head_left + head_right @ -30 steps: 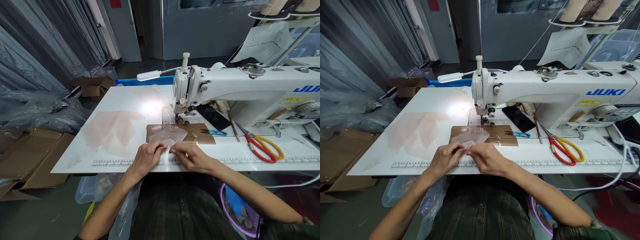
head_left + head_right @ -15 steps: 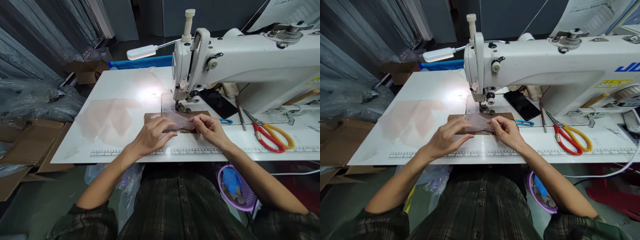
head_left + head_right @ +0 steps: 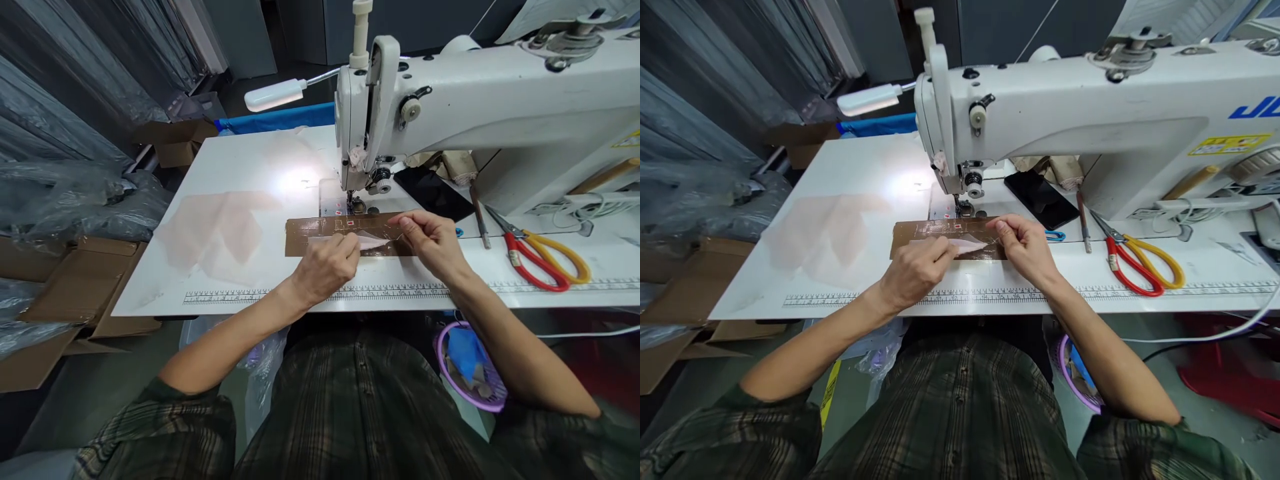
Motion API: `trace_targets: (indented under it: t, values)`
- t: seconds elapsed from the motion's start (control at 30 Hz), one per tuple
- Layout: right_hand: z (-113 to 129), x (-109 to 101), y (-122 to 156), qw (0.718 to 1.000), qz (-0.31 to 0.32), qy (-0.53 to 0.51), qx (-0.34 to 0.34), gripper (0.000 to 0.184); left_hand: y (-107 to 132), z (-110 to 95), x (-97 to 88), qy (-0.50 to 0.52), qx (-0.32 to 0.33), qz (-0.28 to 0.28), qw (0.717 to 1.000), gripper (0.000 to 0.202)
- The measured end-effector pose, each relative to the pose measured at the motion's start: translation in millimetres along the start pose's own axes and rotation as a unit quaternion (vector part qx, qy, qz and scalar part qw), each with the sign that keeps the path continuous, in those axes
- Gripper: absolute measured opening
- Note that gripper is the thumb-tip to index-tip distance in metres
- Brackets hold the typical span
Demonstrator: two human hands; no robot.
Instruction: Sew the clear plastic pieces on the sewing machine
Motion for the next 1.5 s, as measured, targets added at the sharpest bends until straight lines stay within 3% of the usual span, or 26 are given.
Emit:
trace_targets:
  t: [0.2, 0.27, 0.33, 0.43, 0.5, 0.6, 0.7, 0.83, 0.93, 1.07, 1.17, 1.27, 1.43, 1.5]
  values:
    - [11, 32, 1, 0.995, 0.08, -0.049, -0.038, 0.036, 0, 10, 8.5, 0.052, -0.057, 0.07, 0.995, 0.016]
    - [18, 40, 4, 0.991, 0.096, -0.074, -0.062, 0.034, -3, 9, 14.4, 0.103, -0.052, 0.078, 0.99, 0.028]
    - [24, 45, 7, 0.988, 0.11, -0.079, -0.075, 0.032, -7, 7, 19.8, 0.138, -0.034, 0.077, 0.987, 0.025]
    - [22, 39, 8, 0.99, 0.116, -0.055, -0.05, 0.031, -6, 9, 24.0, 0.114, -0.007, 0.07, 0.991, 0.026]
    - [12, 20, 6, 0.996, 0.054, -0.074, -0.009, 0.029, -2, 14, 22.9, 0.064, -0.013, 0.064, 0.996, 0.03]
    - [-9, -19, 4, 0.977, -0.126, -0.168, 0.035, 0.019, 9, 22, 17.0, 0.023, -0.073, 0.079, 0.994, 0.036]
    - [-16, -36, 4, 0.971, -0.179, -0.156, 0.026, 0.016, 16, 14, 6.8, 0.11, -0.114, 0.097, 0.983, 0.034]
    - [-13, -18, 8, 0.992, -0.082, -0.088, 0.048, 0.021, 8, 2, -3.0, 0.298, -0.067, 0.126, 0.944, 0.057]
    - [-12, 0, 12, 0.998, 0.007, 0.004, 0.061, 0.026, -4, 27, 6.1, 0.298, -0.094, 0.177, 0.933, 0.039]
    - [-13, 6, 16, 0.991, 0.055, 0.117, 0.041, 0.03, -13, 55, 33.1, 0.357, -0.023, 0.225, 0.906, 0.032]
    - [-13, 5, 18, 0.987, 0.064, 0.148, 0.022, 0.03, -12, 56, 48.3, 0.402, 0.004, 0.222, 0.888, 0.029]
    - [-11, 7, 13, 0.986, 0.096, 0.128, 0.036, 0.035, -10, 58, 51.6, 0.445, 0.01, 0.196, 0.874, 0.023]
    - [6, 24, -18, 0.964, 0.244, 0.103, 0.007, 0.052, -13, 78, 49.7, 0.53, -0.05, 0.187, 0.826, 0.017]
    - [15, 35, -31, 0.946, 0.302, 0.114, -0.023, 0.044, -16, 84, 47.1, 0.565, -0.04, 0.177, 0.805, 0.017]
Point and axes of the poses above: each hand's wrist, its own y-axis away from the middle knuckle, its own x-axis out of the palm, z = x × y, the point moved 4 cm from there along -y, towards the middle knuckle, and after that the axes turned 11 degrees about z, right-handed, at the moved point
